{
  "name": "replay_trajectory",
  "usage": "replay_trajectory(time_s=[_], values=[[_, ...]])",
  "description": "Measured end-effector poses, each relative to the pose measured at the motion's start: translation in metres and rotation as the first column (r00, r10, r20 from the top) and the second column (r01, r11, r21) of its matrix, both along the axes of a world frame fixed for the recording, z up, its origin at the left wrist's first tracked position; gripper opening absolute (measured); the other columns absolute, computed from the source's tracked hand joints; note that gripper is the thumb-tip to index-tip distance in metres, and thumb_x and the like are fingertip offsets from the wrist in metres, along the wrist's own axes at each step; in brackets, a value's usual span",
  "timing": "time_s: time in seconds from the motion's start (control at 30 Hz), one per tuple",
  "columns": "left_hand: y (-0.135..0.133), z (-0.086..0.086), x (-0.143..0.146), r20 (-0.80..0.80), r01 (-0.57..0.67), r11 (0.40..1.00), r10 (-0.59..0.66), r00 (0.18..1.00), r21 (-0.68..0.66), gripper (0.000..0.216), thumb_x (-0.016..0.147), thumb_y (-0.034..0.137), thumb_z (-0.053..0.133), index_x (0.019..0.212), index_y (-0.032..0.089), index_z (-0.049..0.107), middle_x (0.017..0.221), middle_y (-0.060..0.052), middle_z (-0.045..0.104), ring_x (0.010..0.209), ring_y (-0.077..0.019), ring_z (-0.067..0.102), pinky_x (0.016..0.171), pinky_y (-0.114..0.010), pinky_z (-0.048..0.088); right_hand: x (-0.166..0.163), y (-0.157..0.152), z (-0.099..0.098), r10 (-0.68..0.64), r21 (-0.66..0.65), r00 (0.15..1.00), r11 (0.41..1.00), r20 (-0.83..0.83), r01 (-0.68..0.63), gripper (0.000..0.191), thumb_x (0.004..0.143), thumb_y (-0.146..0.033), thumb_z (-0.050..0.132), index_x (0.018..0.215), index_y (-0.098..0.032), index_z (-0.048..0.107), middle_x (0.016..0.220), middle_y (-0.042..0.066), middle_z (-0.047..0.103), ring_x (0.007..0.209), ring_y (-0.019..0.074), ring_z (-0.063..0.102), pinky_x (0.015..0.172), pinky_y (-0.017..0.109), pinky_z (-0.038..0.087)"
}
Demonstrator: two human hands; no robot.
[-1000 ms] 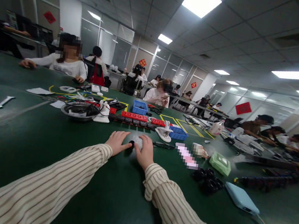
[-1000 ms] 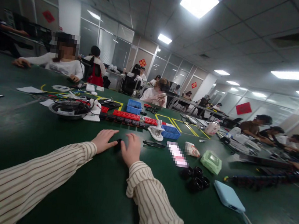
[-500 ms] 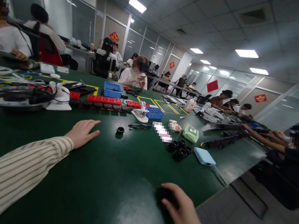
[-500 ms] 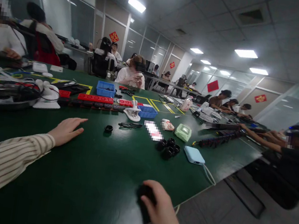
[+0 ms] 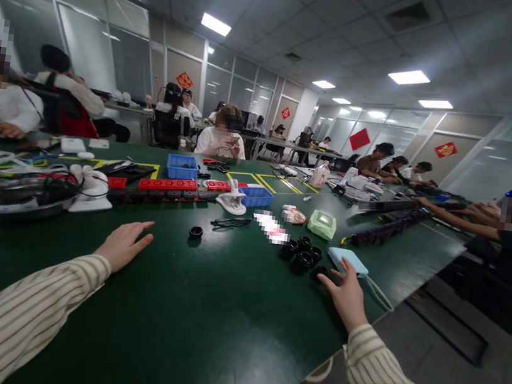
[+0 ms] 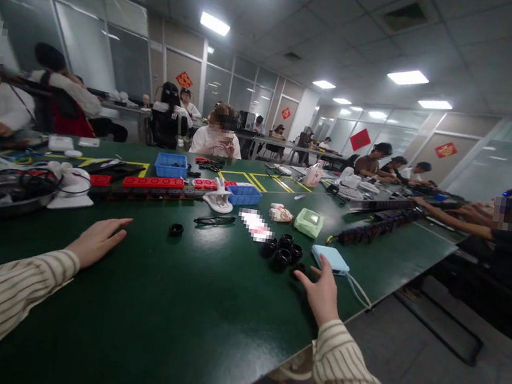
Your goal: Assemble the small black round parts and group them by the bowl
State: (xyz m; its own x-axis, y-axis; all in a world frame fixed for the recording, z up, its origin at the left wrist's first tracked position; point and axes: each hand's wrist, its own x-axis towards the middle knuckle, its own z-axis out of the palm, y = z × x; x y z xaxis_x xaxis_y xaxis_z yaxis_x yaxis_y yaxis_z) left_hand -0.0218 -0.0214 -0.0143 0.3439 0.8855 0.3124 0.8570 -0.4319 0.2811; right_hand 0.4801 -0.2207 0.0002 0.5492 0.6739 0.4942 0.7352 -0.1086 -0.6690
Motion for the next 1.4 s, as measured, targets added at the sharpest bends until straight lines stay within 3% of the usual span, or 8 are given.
replay_trajectory(time_s=[0.1, 0.2, 0.4, 0.53, 0.63, 0.8, 1.07, 1.4], values=[[0.000, -0.002, 0.001, 0.030, 0.025, 1.000, -0.025, 0.999, -0.008, 0.059, 0.083, 0.051, 0.018, 0.123, 0.014, 0.044, 0.119, -0.010, 0.052, 0.113, -0.0249, 0.044, 0.096, -0.040, 0.034, -0.017, -0.016, 0.009, -0.043, 0.120, 0.999, 0.992, -0.020, 0.045, 0.058, 0.071, -0.055, 0.047, 0.112, -0.013, 0.047, 0.111, 0.015, 0.054, 0.091, 0.0246, 0.056, 0.081, 0.042, 0.044], [-0.001, -0.001, 0.003, 0.048, 0.037, 0.999, -0.037, 0.998, -0.005, 0.058, 0.084, 0.049, 0.018, 0.123, 0.015, 0.044, 0.118, -0.010, 0.053, 0.113, -0.0243, 0.044, 0.096, -0.039, 0.033, -0.064, -0.021, 0.038, 0.217, 0.000, 0.976, 0.976, 0.000, -0.217, 0.037, 0.079, -0.047, 0.044, 0.096, -0.017, 0.056, 0.095, 0.009, 0.060, 0.086, 0.0205, 0.056, 0.079, 0.036, 0.045], [-0.006, 0.005, 0.004, 0.053, 0.013, 0.999, -0.010, 0.999, -0.041, 0.060, 0.082, 0.053, 0.022, 0.123, 0.014, 0.044, 0.119, -0.010, 0.052, 0.113, -0.0252, 0.043, 0.096, -0.040, 0.033, -0.207, 0.053, 0.068, 0.758, -0.245, 0.634, 0.651, 0.154, -0.719, 0.026, 0.079, -0.035, 0.052, 0.099, -0.020, 0.057, 0.099, 0.005, 0.058, 0.095, 0.0185, 0.052, 0.086, 0.034, 0.042], [-0.011, 0.010, 0.005, 0.084, -0.030, 0.998, 0.034, 0.996, -0.054, 0.062, 0.082, 0.054, 0.022, 0.123, 0.012, 0.042, 0.117, -0.012, 0.052, 0.112, -0.0256, 0.044, 0.096, -0.040, 0.033, -0.282, 0.128, 0.033, 0.547, -0.092, 0.726, 0.820, 0.417, -0.565, 0.036, 0.074, -0.035, 0.059, 0.106, -0.020, 0.053, 0.115, 0.008, 0.050, 0.111, 0.0286, 0.039, 0.098, 0.055, 0.020], [-0.013, 0.012, 0.006, 0.106, -0.034, 0.998, 0.040, 0.994, -0.057, 0.061, 0.082, 0.055, 0.025, 0.122, 0.012, 0.042, 0.117, -0.011, 0.052, 0.111, -0.0250, 0.045, 0.096, -0.040, 0.034, -0.307, 0.160, 0.008, 0.502, -0.116, 0.750, 0.855, 0.431, -0.506, 0.034, 0.070, -0.037, 0.063, 0.097, -0.017, 0.055, 0.105, 0.008, 0.055, 0.108, 0.0329, 0.041, 0.092, 0.065, 0.014], [-0.013, 0.011, 0.009, 0.091, 0.007, 0.997, 0.000, 0.996, -0.079, 0.062, 0.081, 0.056, 0.028, 0.122, 0.012, 0.042, 0.118, -0.011, 0.052, 0.112, -0.0250, 0.043, 0.097, -0.041, 0.031, -0.302, 0.167, -0.002, 0.585, -0.187, 0.694, 0.804, 0.420, -0.564, 0.015, 0.073, -0.010, 0.049, 0.084, -0.017, 0.059, 0.092, 0.008, 0.058, 0.092, 0.0233, 0.051, 0.082, 0.043, 0.044], [-0.012, 0.011, 0.008, 0.059, 0.028, 0.992, -0.021, 0.998, -0.120, 0.062, 0.082, 0.057, 0.025, 0.125, 0.016, 0.041, 0.121, -0.010, 0.050, 0.114, -0.0260, 0.042, 0.096, -0.041, 0.032, -0.251, 0.102, 0.002, 0.808, -0.385, 0.502, 0.589, 0.310, -0.711, 0.055, 0.062, 0.004, 0.042, 0.113, -0.013, 0.054, 0.129, 0.012, 0.042, 0.124, 0.0256, 0.032, 0.099, 0.043, 0.034], [-0.010, 0.009, 0.009, 0.005, 0.019, 0.990, -0.019, 1.000, -0.137, 0.063, 0.080, 0.057, 0.024, 0.124, 0.015, 0.042, 0.122, -0.011, 0.049, 0.115, -0.0263, 0.040, 0.097, -0.041, 0.030, -0.132, -0.052, -0.001, 0.650, -0.466, 0.691, 0.741, 0.317, -0.483, 0.048, 0.077, -0.006, 0.029, 0.114, -0.023, 0.054, 0.130, 0.006, 0.042, 0.125, 0.0202, 0.032, 0.097, 0.045, 0.039]])
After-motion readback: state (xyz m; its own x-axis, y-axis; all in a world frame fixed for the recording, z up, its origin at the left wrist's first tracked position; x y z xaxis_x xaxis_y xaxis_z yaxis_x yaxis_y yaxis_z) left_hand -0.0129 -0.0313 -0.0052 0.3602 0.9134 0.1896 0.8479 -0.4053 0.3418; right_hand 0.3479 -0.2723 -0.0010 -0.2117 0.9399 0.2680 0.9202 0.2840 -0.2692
